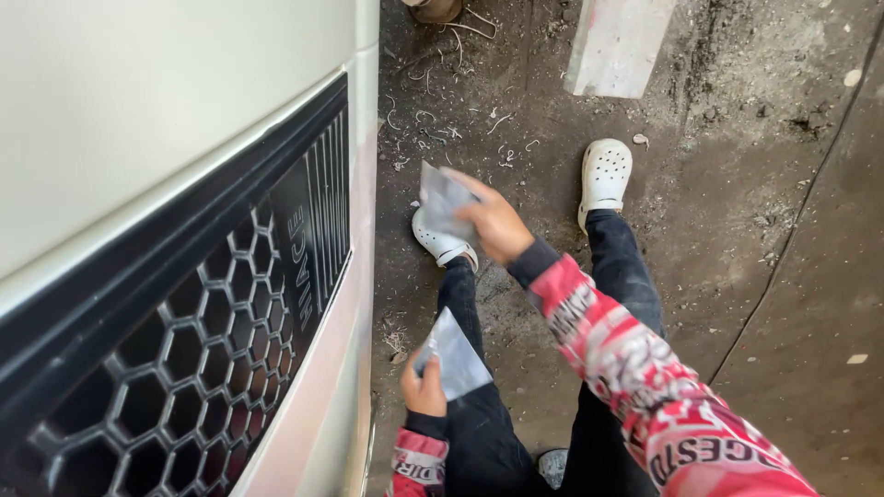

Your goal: The person scrapes the lower side panel of a white van using a metal scraper and a small metal tool. They remove loose paint and debris from the area around a black vent grille, then walk to a nearby shelf to retrieve a small metal piece before returning to continue scraping.

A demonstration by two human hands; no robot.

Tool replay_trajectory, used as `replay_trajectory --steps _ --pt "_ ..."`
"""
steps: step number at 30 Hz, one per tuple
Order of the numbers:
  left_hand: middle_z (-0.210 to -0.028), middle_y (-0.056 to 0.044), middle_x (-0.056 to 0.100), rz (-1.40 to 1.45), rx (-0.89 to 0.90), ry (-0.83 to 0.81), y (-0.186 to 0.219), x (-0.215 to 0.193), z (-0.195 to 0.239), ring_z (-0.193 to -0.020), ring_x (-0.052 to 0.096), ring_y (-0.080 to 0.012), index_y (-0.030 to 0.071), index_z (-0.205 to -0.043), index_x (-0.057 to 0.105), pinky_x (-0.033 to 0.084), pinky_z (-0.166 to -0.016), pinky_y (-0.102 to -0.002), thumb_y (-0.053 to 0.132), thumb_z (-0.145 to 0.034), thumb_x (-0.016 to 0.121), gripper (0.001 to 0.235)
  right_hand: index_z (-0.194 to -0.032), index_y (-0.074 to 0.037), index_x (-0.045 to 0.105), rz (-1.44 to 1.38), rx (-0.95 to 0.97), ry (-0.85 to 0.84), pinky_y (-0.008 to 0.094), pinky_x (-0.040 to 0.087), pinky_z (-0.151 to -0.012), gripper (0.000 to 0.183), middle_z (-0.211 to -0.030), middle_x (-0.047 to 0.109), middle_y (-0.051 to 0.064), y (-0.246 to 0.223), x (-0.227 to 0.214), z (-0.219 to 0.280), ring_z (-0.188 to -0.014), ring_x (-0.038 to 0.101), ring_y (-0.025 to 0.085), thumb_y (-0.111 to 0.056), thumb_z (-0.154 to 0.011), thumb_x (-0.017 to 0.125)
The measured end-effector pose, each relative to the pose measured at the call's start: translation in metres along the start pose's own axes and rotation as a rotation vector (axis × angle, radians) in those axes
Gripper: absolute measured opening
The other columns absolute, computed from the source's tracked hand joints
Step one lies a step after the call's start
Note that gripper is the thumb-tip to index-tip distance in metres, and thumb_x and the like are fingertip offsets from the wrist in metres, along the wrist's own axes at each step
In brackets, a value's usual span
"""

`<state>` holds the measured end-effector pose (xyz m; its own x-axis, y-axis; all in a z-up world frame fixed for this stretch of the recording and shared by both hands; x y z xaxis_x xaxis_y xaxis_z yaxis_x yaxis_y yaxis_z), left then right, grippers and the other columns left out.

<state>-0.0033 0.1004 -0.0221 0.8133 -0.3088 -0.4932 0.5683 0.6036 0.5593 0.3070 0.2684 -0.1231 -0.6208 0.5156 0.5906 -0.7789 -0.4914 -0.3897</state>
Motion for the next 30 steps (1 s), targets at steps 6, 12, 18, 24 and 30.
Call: replay_trajectory --steps 6,12,18,24,30 --pt "-0.106 -0.012 0.078 -0.003 -0.225 -0.011 -0.064 0.012 0.029 -0.095 0.071 -0.0190 -0.001 -0.119 0.071 0.054 -0.088 -0.033 0.018 -0.094 0.066 0.032 -0.135 0.004 0.062 -0.171 -0.008 0.059 0.034 0.058 -0.086 0.049 -0.110 0.072 0.012 0.001 0.035 -0.088 -0.093 0.070 0.020 0.007 -0.087 0.057" --pt "-0.108 -0.011 0.078 -0.031 -0.175 0.025 -0.051 0.012 0.023 -0.097 0.072 -0.0193 0.000 -0.123 0.069 0.054 -0.088 -0.033 0.020 -0.095 0.066 0.034 -0.130 0.005 0.066 -0.100 -0.028 0.101 0.029 0.055 -0.080 0.047 -0.102 0.072 0.010 0.000 0.068 -0.089 -0.087 0.067 0.017 0.004 -0.084 0.056" --pt "-0.104 -0.012 0.079 -0.017 -0.176 0.023 -0.048 0.012 0.019 -0.093 0.072 -0.0186 0.000 -0.121 0.070 0.055 -0.085 -0.032 0.020 -0.095 0.066 0.034 -0.132 0.003 0.064 -0.065 -0.072 0.154 0.027 0.055 -0.078 0.054 -0.099 0.071 0.007 -0.016 0.109 -0.046 -0.084 0.066 0.014 0.005 -0.079 0.053" --pt "-0.101 -0.011 0.079 -0.029 -0.162 -0.005 -0.039 0.016 0.013 -0.091 0.072 -0.0180 0.000 -0.120 0.071 0.055 -0.084 -0.032 0.020 -0.095 0.066 0.032 -0.136 0.001 0.063 -0.124 -0.056 0.086 0.026 0.051 -0.074 0.052 -0.100 0.071 0.006 -0.026 0.102 -0.029 -0.081 0.063 0.012 0.005 -0.084 0.054" --pt "-0.098 -0.012 0.079 -0.059 -0.142 0.011 -0.039 0.016 0.015 -0.088 0.073 -0.0187 0.000 -0.118 0.071 0.056 -0.081 -0.032 0.020 -0.094 0.066 0.032 -0.130 0.004 0.066 -0.053 -0.067 0.162 0.026 0.055 -0.073 0.050 -0.096 0.072 0.006 -0.027 0.099 -0.055 -0.079 0.067 0.012 0.007 -0.081 0.054"
Point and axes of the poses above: each hand's wrist, its own z-axis away from the middle knuckle, its own x-axis out of the palm, y = z × x, the point moved 9 cm from there along -z, towards the middle knuckle
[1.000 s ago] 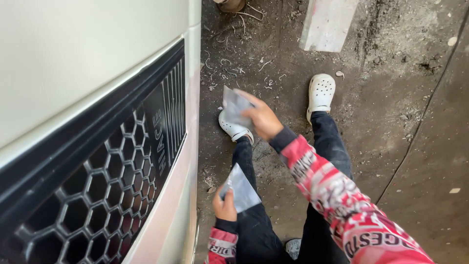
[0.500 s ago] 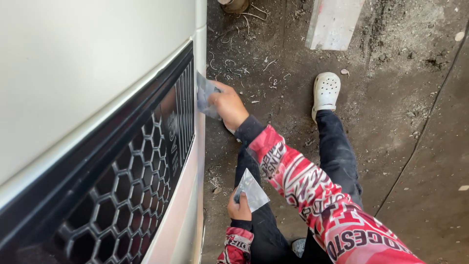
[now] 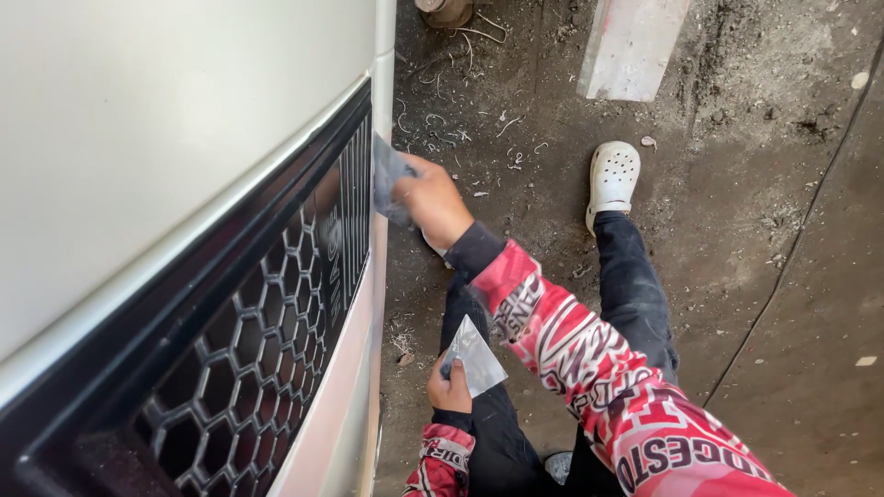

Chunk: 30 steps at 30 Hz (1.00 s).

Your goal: The person scrapes the lower side panel of a white van using a metal scraper and a small metal tool. They remove loose paint and debris from the area around a black vent grille, then walk to a nearby shelf to retrieve a small metal piece before returning to continue scraping.

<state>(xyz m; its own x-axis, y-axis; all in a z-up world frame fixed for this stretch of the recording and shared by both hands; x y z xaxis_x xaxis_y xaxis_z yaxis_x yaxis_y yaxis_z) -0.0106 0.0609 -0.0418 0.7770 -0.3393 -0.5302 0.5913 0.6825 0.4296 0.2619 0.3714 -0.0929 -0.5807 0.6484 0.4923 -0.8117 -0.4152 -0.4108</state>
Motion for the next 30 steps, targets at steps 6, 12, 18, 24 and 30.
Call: replay_trajectory --steps 6,12,18,24,30 --pt "-0.098 -0.013 0.079 0.031 0.005 -0.015 -0.004 0.005 0.000 -0.088 0.073 -0.0199 0.000 -0.119 0.071 0.056 -0.081 -0.033 0.020 -0.095 0.066 0.032 -0.140 0.000 0.063 0.099 -0.040 -0.039 0.024 0.048 -0.064 0.059 -0.092 0.068 0.002 -0.017 0.022 0.042 -0.073 0.057 0.009 0.006 -0.082 0.054" --pt "-0.094 -0.013 0.079 -0.034 0.003 0.006 0.013 0.002 0.003 -0.085 0.074 -0.0196 0.002 -0.117 0.072 0.056 -0.078 -0.034 0.021 -0.093 0.066 0.032 -0.135 0.003 0.063 -0.062 0.000 -0.081 0.025 0.055 -0.077 0.056 -0.102 0.073 0.004 0.001 -0.020 0.002 -0.085 0.067 0.012 0.007 -0.080 0.053" --pt "-0.091 -0.013 0.079 -0.055 0.005 0.024 0.000 0.003 0.003 -0.079 0.075 -0.0211 0.003 -0.116 0.073 0.057 -0.075 -0.035 0.022 -0.092 0.067 0.031 -0.131 0.004 0.066 0.018 0.030 0.037 0.029 0.054 -0.073 0.051 -0.094 0.071 0.007 0.044 -0.044 -0.059 -0.078 0.065 0.015 0.006 -0.081 0.055" --pt "-0.090 -0.015 0.079 -0.037 -0.006 0.005 0.001 0.000 0.004 -0.078 0.075 -0.0235 0.003 -0.116 0.072 0.057 -0.074 -0.037 0.025 -0.092 0.067 0.033 -0.129 0.006 0.065 -0.070 0.037 -0.018 0.029 0.055 -0.076 0.051 -0.098 0.071 0.008 0.025 0.001 -0.022 -0.082 0.066 0.016 0.009 -0.080 0.053" --pt "-0.090 -0.016 0.078 -0.089 0.061 0.014 0.009 0.002 0.000 -0.081 0.076 -0.0256 0.004 -0.116 0.072 0.057 -0.075 -0.038 0.027 -0.092 0.068 0.034 -0.133 0.005 0.062 -0.103 0.016 -0.055 0.026 0.055 -0.081 0.055 -0.105 0.073 0.007 0.009 0.016 0.010 -0.089 0.068 0.014 0.010 -0.079 0.051"
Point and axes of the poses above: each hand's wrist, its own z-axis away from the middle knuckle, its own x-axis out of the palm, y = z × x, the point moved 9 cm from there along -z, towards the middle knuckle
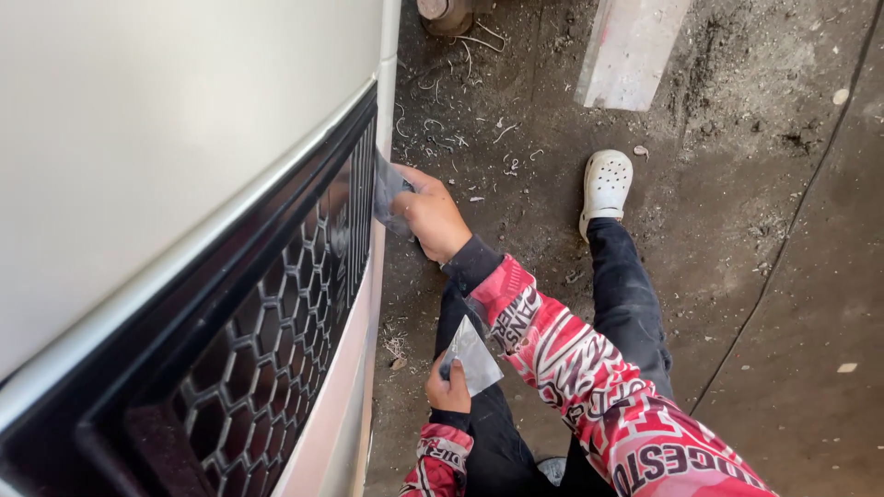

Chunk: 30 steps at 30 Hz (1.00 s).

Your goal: The person scrapes the lower side panel of a white van using a metal scraper and a small metal tool. They remove loose paint and debris from the area around a black vent grille, then walk to a nearby shelf to retrieve a small metal piece before returning to continue scraping.

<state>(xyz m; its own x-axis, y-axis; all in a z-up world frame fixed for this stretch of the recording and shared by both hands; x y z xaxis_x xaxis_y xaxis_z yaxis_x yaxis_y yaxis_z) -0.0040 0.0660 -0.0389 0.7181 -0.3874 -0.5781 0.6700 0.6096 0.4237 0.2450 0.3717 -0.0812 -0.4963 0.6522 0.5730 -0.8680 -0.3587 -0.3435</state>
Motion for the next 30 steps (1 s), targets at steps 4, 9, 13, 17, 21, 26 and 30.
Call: replay_trajectory --steps 4,9,13,17,21,26,30 --pt "-0.086 -0.016 0.078 -0.005 -0.051 -0.011 0.006 0.005 0.001 -0.077 0.075 -0.0258 0.005 -0.116 0.073 0.057 -0.074 -0.038 0.026 -0.092 0.066 0.033 -0.137 0.006 0.063 0.044 -0.067 -0.073 0.026 0.051 -0.077 0.055 -0.105 0.070 0.007 -0.010 0.015 0.019 -0.087 0.064 0.012 0.010 -0.083 0.053" --pt "-0.086 -0.015 0.077 -0.011 -0.041 -0.020 0.022 0.007 0.007 -0.077 0.075 -0.0244 0.005 -0.116 0.072 0.057 -0.073 -0.037 0.024 -0.092 0.066 0.032 -0.138 0.001 0.062 0.107 -0.015 -0.062 0.024 0.053 -0.075 0.060 -0.104 0.072 0.005 -0.029 -0.004 0.035 -0.084 0.065 0.011 0.008 -0.080 0.053" --pt "-0.087 -0.016 0.078 -0.021 -0.040 -0.015 0.016 0.010 0.003 -0.079 0.076 -0.0248 0.004 -0.116 0.073 0.057 -0.074 -0.037 0.022 -0.091 0.067 0.032 -0.132 0.003 0.064 0.067 0.022 0.053 0.027 0.055 -0.067 0.052 -0.098 0.071 0.005 0.004 -0.084 -0.017 -0.077 0.065 0.013 0.007 -0.081 0.056" --pt "-0.089 -0.017 0.078 -0.026 -0.033 -0.024 0.008 0.008 0.003 -0.081 0.077 -0.0260 0.004 -0.116 0.073 0.057 -0.076 -0.037 0.022 -0.091 0.066 0.031 -0.133 -0.001 0.065 0.060 0.060 0.117 0.035 0.054 -0.072 0.053 -0.099 0.073 0.007 0.039 -0.128 -0.084 -0.081 0.068 0.018 0.008 -0.081 0.060" --pt "-0.095 -0.016 0.079 -0.013 -0.003 -0.030 0.008 -0.001 -0.002 -0.086 0.076 -0.0245 0.003 -0.117 0.072 0.057 -0.077 -0.036 0.022 -0.092 0.066 0.032 -0.135 -0.021 0.063 0.070 0.326 0.174 0.052 0.052 -0.069 0.054 -0.095 0.068 0.002 0.086 -0.137 -0.130 -0.080 0.069 0.020 0.000 -0.085 0.059" --pt "-0.094 -0.015 0.080 0.046 -0.035 -0.017 -0.005 -0.002 -0.009 -0.083 0.076 -0.0227 0.002 -0.117 0.072 0.058 -0.076 -0.035 0.023 -0.092 0.066 0.033 -0.134 -0.019 0.064 0.057 0.367 0.168 0.053 0.050 -0.063 0.056 -0.094 0.067 0.004 0.104 -0.126 -0.151 -0.075 0.065 0.024 0.000 -0.082 0.055" --pt "-0.095 -0.015 0.080 0.049 -0.022 -0.005 -0.007 0.000 -0.007 -0.085 0.076 -0.0218 0.001 -0.118 0.071 0.057 -0.077 -0.035 0.022 -0.092 0.067 0.033 -0.133 -0.004 0.064 -0.081 0.174 0.106 0.041 0.057 -0.070 0.056 -0.100 0.072 0.008 0.089 -0.114 -0.122 -0.084 0.069 0.024 0.008 -0.078 0.054"
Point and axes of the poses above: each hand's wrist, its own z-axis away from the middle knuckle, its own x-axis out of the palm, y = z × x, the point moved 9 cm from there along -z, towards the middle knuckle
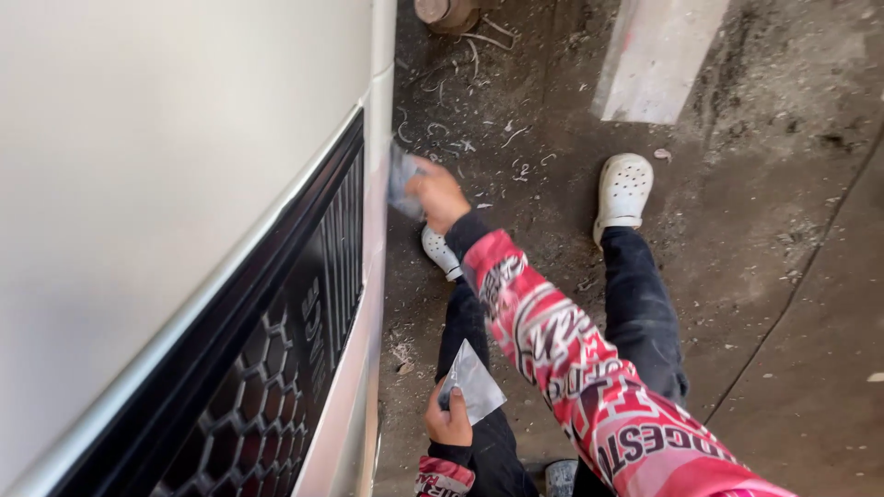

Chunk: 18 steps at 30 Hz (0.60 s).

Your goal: The person scrapes the lower side panel of a white van using a metal scraper and a small metal tool. They remove loose paint and debris from the area around a black vent grille, then walk to a nearby shelf to retrieve a small metal piece before returning to continue scraping.

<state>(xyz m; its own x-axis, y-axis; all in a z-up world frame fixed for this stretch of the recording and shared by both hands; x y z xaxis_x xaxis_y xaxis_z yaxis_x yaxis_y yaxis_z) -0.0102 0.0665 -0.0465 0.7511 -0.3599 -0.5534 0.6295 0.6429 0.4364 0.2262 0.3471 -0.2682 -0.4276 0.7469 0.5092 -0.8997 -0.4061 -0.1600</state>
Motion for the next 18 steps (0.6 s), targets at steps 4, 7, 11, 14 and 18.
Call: replay_trajectory --steps 4,7,11,14,18 --pt "-0.094 -0.015 0.079 -0.045 -0.027 -0.009 0.001 0.002 0.000 -0.083 0.075 -0.0214 0.000 -0.118 0.071 0.057 -0.077 -0.035 0.021 -0.092 0.066 0.033 -0.133 0.003 0.065 -0.042 -0.009 -0.098 0.030 0.057 -0.082 0.054 -0.108 0.074 0.009 -0.009 -0.004 0.037 -0.093 0.070 0.019 0.011 -0.081 0.055" --pt "-0.093 -0.015 0.079 -0.008 -0.081 -0.008 -0.012 0.001 0.002 -0.081 0.074 -0.0210 -0.001 -0.120 0.070 0.057 -0.075 -0.034 0.021 -0.093 0.066 0.034 -0.130 0.000 0.063 -0.099 -0.031 0.006 0.033 0.061 -0.079 0.050 -0.102 0.073 0.007 0.001 -0.047 0.008 -0.089 0.072 0.019 0.008 -0.082 0.055" --pt "-0.092 -0.013 0.078 -0.009 -0.085 -0.012 -0.010 0.001 -0.002 -0.080 0.073 -0.0193 -0.002 -0.120 0.069 0.057 -0.075 -0.033 0.020 -0.093 0.066 0.035 -0.133 0.001 0.065 -0.062 -0.031 0.007 0.032 0.057 -0.070 0.051 -0.095 0.070 0.006 0.009 -0.048 -0.034 -0.081 0.066 0.017 0.010 -0.084 0.057" --pt "-0.093 -0.011 0.078 -0.013 -0.045 -0.038 0.000 0.000 -0.001 -0.083 0.072 -0.0174 -0.003 -0.121 0.069 0.056 -0.077 -0.031 0.020 -0.094 0.065 0.035 -0.133 -0.007 0.064 0.031 0.031 0.019 0.033 0.047 -0.053 0.054 -0.087 0.066 0.003 0.020 -0.039 -0.045 -0.068 0.059 0.015 0.005 -0.081 0.055" --pt "-0.094 -0.012 0.078 0.054 -0.082 -0.060 -0.011 0.006 0.001 -0.083 0.071 -0.0174 -0.003 -0.122 0.069 0.056 -0.077 -0.031 0.019 -0.095 0.064 0.036 -0.132 0.002 0.065 0.043 -0.133 -0.089 0.027 0.053 -0.079 0.056 -0.105 0.072 0.007 0.006 -0.024 -0.015 -0.088 0.066 0.015 0.009 -0.077 0.055"
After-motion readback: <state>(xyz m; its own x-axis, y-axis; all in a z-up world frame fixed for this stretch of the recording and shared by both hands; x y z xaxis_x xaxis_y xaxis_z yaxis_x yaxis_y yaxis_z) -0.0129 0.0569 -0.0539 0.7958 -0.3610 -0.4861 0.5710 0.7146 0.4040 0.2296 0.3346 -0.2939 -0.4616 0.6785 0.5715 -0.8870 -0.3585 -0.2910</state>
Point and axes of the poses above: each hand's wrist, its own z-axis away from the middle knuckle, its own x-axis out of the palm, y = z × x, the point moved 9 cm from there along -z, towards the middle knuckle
